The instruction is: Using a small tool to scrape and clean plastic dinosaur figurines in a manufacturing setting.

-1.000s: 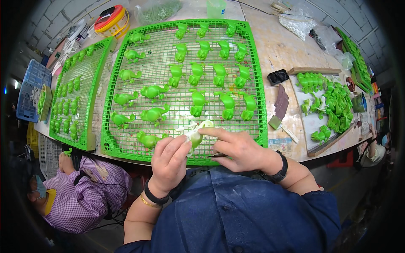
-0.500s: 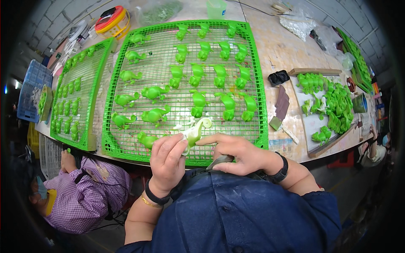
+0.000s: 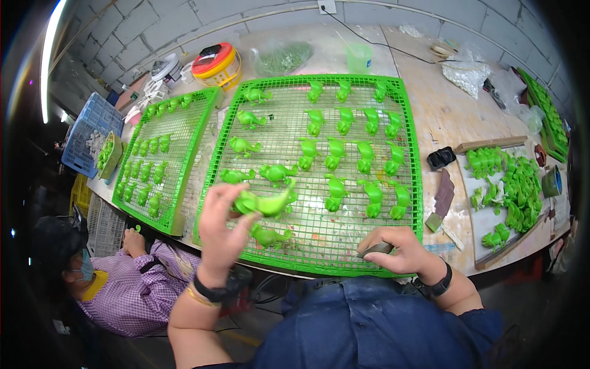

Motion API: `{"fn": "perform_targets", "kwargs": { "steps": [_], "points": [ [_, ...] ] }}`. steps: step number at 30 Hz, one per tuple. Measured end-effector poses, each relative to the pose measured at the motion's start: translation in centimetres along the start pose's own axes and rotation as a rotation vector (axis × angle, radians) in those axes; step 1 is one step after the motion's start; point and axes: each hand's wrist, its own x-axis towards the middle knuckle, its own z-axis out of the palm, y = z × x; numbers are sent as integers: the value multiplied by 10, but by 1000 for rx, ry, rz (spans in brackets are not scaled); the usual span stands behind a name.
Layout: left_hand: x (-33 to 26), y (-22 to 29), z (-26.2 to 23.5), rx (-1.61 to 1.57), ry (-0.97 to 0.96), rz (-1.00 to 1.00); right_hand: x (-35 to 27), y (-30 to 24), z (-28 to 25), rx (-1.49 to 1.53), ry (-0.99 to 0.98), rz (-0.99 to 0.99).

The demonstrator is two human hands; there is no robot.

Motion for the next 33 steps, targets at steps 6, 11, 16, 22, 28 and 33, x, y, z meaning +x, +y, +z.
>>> {"fn": "perform_targets", "kwargs": {
  "steps": [6, 11, 16, 22, 28, 33],
  "points": [
    [95, -49, -17, -304, -58, -326, -4, 5, -3, 79, 50, 146],
    [138, -145, 31, -13, -198, -240, -2, 9, -5, 47, 81, 170],
    [154, -188, 79, 39, -335, -421, -10, 19, -7, 35, 146, 225],
    [161, -225, 106, 13, -389, -474, -9, 22, -9, 23, 183, 300],
    [156, -219, 109, 533, -199, -114, -6, 25, -8, 63, 219, 312],
    [135, -139, 108, 359, -224, -55, -10, 27, -4, 84, 257, 369]
  ]
}}
